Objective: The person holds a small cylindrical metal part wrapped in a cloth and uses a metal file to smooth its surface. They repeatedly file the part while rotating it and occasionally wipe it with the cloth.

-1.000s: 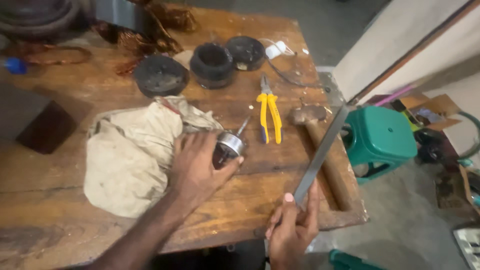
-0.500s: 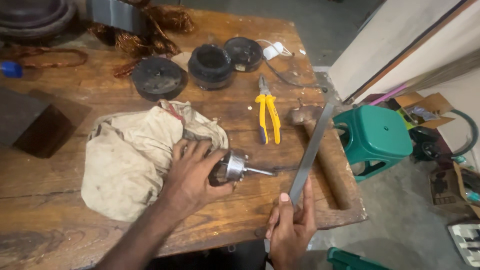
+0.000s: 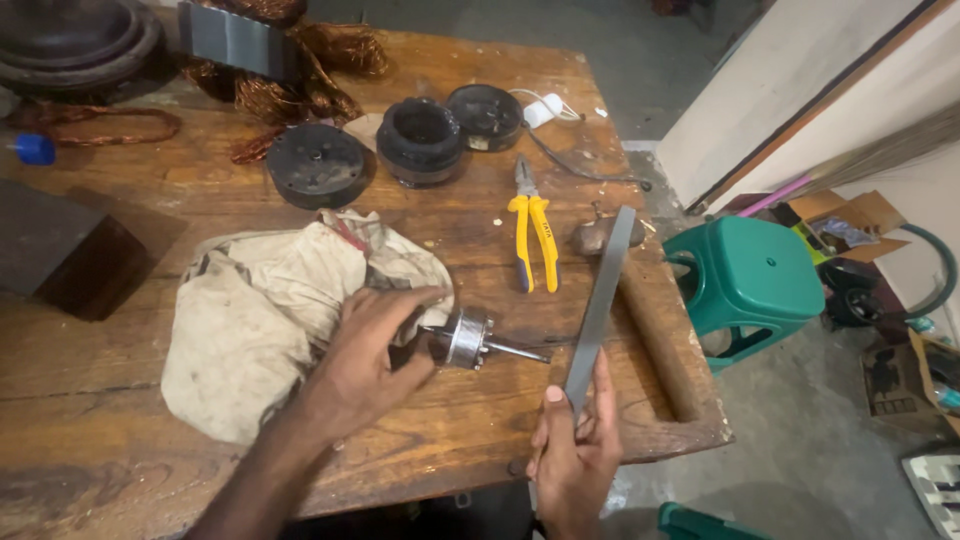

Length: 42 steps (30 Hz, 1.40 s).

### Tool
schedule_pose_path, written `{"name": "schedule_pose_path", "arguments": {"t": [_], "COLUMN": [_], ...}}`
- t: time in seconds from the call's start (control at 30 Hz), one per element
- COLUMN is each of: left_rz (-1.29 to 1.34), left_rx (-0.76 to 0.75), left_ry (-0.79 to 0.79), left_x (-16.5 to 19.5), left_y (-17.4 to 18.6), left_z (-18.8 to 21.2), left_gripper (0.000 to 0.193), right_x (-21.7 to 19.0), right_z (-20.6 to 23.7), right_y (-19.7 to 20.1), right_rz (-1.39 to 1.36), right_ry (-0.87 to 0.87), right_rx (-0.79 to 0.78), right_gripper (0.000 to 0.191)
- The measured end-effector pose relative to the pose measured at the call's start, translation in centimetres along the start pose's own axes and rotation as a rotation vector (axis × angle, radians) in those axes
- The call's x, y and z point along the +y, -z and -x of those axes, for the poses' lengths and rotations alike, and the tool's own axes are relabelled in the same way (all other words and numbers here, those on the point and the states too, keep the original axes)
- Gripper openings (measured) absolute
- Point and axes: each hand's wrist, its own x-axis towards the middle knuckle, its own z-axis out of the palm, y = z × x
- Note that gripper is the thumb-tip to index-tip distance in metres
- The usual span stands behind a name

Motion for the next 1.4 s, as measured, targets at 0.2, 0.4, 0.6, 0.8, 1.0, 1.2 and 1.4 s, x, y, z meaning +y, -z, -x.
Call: {"name": "schedule_pose_path", "arguments": {"t": [0.2,0.4,0.6,0.8,1.0,1.2,1.4], "left_rz": [0.025,0.071,-0.156,-0.450,-0.413,-0.262,-0.450], "left_rx": [0.402,0.103,-0.279,-0.138,-0.086,0.050,-0.107], "left_ry": [-0.047,-0.171,-0.057,-0.285,-0.069,0.027,0.143], "left_x": [0.4,0.9,0.2,-1.4,-1.1,1.4,1.3], "left_y": [0.2,2.6,2.4,0.7,1.6,1.6,0.8], "left_z": [0.4,-0.6,-2.1,-2.0,0.4,0.0,-2.7], "left_gripper": [0.025,0.045,0.061,0.051,0.037,0.081,0.083], "right_x": [0.4,1.8,2.8,1.8,0.5,0.1,0.2], "right_z": [-0.3,-1.5,-1.8,-1.7,-0.6,-0.1,-0.1], "right_y": [-0.1,-0.3,0.0,-0.3,-0.4,-0.5,-0.5], "right_rz": [-0.015,-0.047,-0.038,0.000,0.005,-0.010,0.119], "right_ry": [-0.103,-0.020,0.033,-0.038,-0.099,-0.034,-0.021], "right_rx": [0.026,0.016,0.016,0.043,0.043,-0.133,-0.396], "right_gripper": [0.071,0.071,0.070,0.073,0.072,0.067,0.061]}}
